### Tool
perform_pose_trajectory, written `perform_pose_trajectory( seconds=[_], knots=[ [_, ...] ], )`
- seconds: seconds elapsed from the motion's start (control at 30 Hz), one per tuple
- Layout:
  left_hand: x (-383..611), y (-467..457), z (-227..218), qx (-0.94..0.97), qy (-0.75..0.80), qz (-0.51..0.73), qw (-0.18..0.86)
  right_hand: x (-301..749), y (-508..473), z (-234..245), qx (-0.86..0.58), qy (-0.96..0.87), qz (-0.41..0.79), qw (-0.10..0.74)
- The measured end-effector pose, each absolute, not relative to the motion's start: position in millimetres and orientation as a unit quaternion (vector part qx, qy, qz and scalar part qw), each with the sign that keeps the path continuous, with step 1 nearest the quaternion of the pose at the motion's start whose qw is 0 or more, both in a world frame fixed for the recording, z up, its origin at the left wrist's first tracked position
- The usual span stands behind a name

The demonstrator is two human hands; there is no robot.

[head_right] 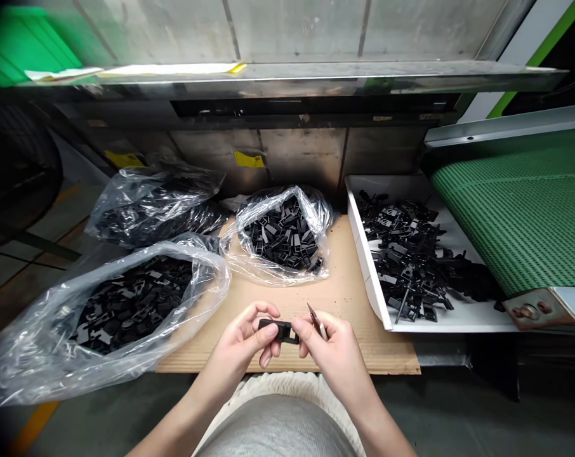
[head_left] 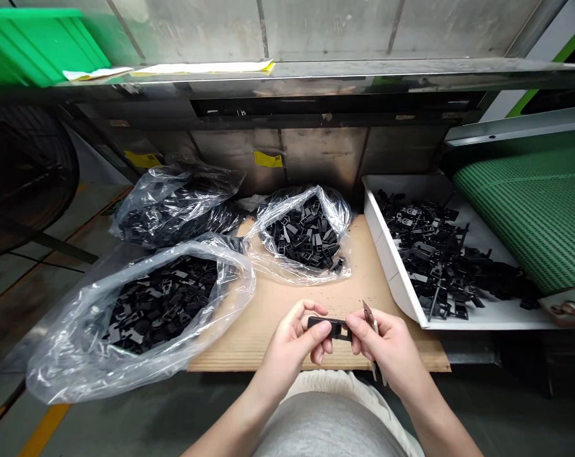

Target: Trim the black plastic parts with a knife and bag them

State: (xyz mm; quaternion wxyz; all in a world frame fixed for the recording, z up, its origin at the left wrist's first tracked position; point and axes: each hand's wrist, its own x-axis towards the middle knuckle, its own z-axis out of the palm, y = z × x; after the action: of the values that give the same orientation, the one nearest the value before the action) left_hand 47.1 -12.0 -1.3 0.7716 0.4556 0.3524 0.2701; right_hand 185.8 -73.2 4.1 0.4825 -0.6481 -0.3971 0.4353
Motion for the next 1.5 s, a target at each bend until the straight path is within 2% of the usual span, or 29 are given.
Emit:
perform_pose_trajectory(
  seconds=[0.1,0.2,0.37,0.63,0.83,0.93,1.1,1.3,1.5],
  knots=[
    [50.1,-7.4,-5.6,0.407,0.353,0.280,0.795,178.8,-76.0,-0.4,-0.674,-0.474,0.303,0.478],
    [53.1,-4.2,-6.2,0.378,0.347,0.269,0.815,170.1,-79.4,-6.3,-0.641,-0.607,0.153,0.444],
    [51.0,-4.6,-1.5,0.428,0.350,0.303,0.776,172.6,-87.2,-0.7,-0.652,-0.623,0.215,0.373],
    [43.4,-19.2,-2.7,0.651,0.376,0.334,0.568,174.7,-89.6,6.8,-0.632,-0.625,0.132,0.438],
    [43.2,-22.9,-1.0,0.728,0.330,0.363,0.478,172.5,-83.2,4.4,-0.647,-0.618,0.142,0.424],
    [42.6,-23.5,1.5,0.743,0.309,0.364,0.469,178.7,-82.7,1.4,-0.663,-0.596,0.156,0.424],
    [43.4,-22.2,2.2,0.706,0.362,0.346,0.501,177.4,-90.4,1.4,-0.632,-0.592,0.179,0.467],
    [44.1,-21.6,-3.5,0.703,0.366,0.346,0.502,169.2,-92.1,-1.9,-0.631,-0.619,0.138,0.447],
    [42.8,-21.4,-4.3,0.721,0.337,0.364,0.483,170.7,-92.9,-0.5,-0.631,-0.606,0.154,0.459]
  ],
)
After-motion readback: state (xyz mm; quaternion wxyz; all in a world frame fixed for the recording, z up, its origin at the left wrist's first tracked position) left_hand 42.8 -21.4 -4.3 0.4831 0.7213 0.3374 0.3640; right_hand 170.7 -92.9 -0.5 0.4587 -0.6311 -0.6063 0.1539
